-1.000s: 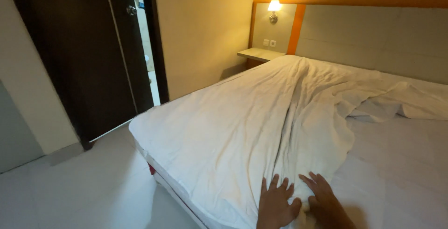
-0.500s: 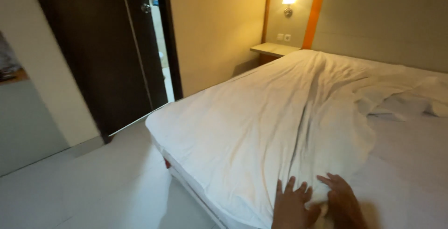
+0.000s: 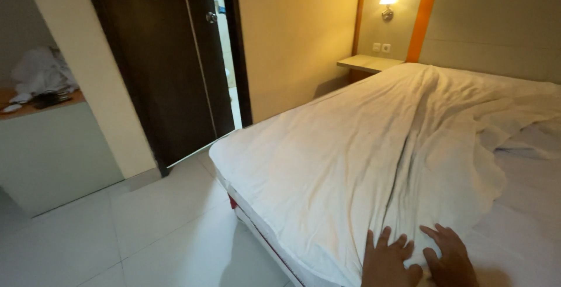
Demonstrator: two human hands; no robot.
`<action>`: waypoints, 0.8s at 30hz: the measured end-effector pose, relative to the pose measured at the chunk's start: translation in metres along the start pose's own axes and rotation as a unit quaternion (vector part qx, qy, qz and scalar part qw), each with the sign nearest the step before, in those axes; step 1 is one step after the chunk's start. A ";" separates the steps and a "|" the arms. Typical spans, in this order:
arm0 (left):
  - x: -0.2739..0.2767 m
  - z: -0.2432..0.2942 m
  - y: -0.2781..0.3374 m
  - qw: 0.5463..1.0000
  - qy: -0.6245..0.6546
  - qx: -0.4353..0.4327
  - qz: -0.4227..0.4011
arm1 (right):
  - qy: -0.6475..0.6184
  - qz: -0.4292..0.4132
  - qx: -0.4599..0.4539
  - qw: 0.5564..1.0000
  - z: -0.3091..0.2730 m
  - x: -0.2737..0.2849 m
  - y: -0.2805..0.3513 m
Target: The person spreads a white sheet over a mattress in a bedroom. They use both hands to pull and smooth the sheet across the surface, working from the foot of the bed towards the headboard.
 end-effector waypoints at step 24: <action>0.010 0.019 0.004 0.998 -0.014 0.057 0.002 | 0.035 0.080 -0.043 0.995 -0.100 0.065 -0.024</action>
Point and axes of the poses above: each hand's wrist, its own y-axis away from the middle knuckle, its own x-axis out of the back of the hand, z = x × y, the point moved 2 cm from there along -y, towards the middle knuckle, and after that the axes turned 1 degree about -y, right-handed, at the moved point
